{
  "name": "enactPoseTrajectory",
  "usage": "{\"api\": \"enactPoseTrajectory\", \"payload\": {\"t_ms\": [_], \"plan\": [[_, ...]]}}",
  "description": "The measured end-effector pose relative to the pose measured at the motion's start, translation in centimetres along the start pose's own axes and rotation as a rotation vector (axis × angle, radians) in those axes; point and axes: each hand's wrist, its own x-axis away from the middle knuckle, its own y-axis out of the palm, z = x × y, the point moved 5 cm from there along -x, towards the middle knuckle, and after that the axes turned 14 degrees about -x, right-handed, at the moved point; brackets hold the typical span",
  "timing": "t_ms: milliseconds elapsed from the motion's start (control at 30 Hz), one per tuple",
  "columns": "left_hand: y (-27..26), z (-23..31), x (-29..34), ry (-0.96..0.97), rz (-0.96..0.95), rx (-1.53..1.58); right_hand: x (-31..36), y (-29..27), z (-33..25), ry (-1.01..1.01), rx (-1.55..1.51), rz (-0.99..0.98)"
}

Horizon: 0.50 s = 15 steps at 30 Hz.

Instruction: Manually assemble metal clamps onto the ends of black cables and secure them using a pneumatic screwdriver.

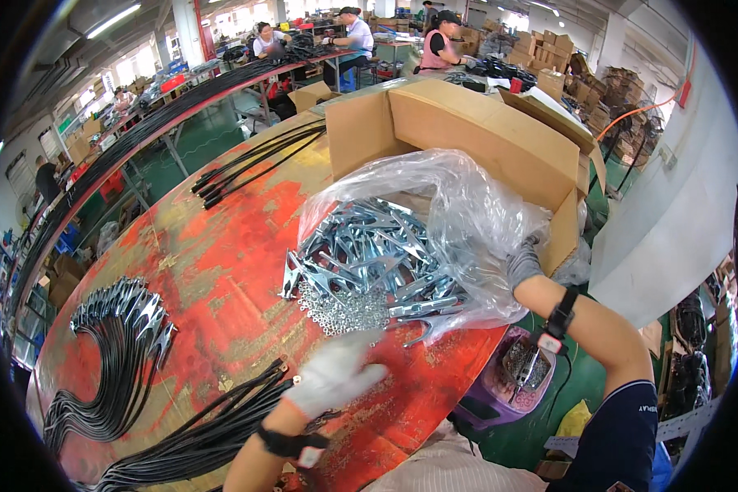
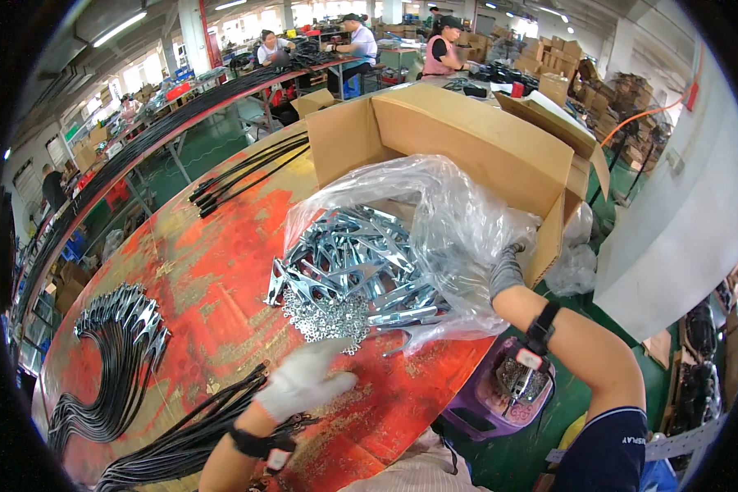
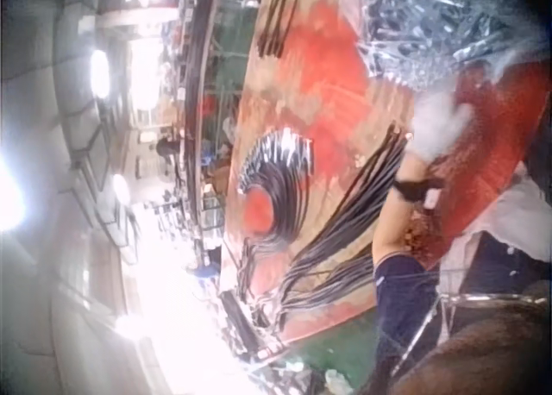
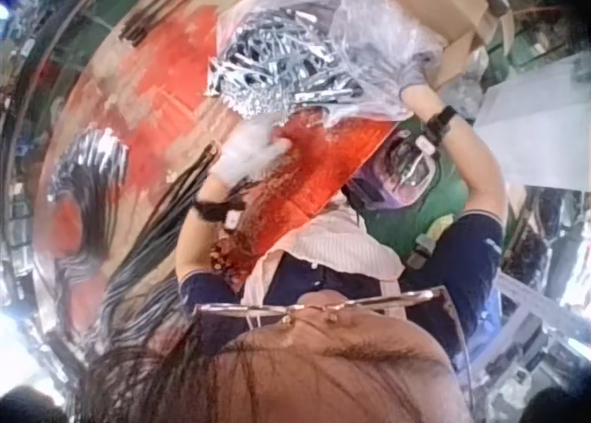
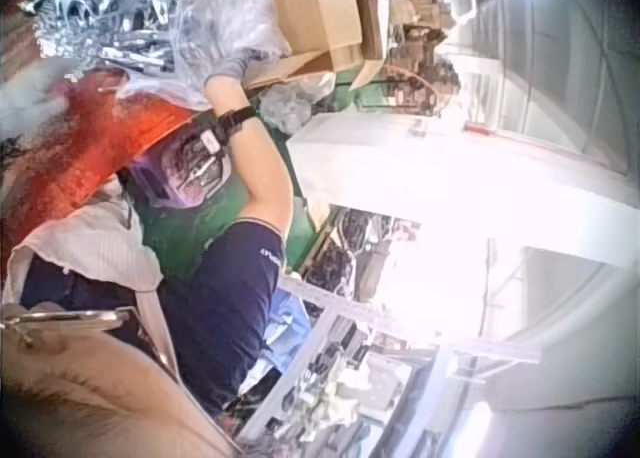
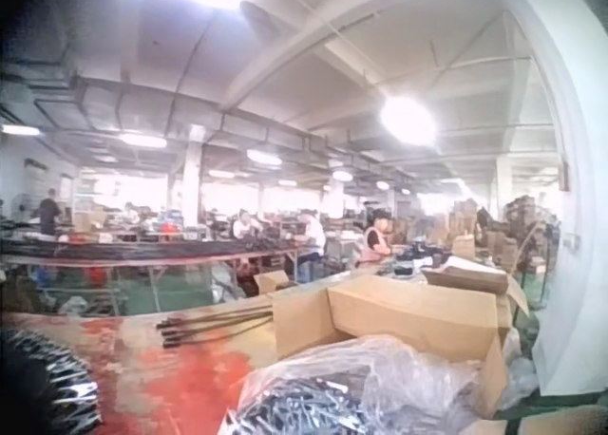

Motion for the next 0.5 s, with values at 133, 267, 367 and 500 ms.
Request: {"api": "enactPoseTrajectory", "payload": {"t_ms": [133,267,367,500], "plan": [[-4.4,-6.2,8.6,-0.475,0.031,-0.052,0.9,-2.4,-1.2,-0.018,-0.131,-0.05],[-3.7,-11.3,19.0,-0.697,0.14,-0.122,7.3,-12.8,-9.2,-0.319,-0.331,-0.163],[-2.1,-14.0,22.3,-0.793,0.083,-0.158,7.9,-12.3,-11.5,-0.315,-0.331,-0.208],[1.2,-15.9,24.6,-0.813,-0.069,-0.199,5.5,-6.3,-6.6,-0.101,-0.335,-0.143]]}}
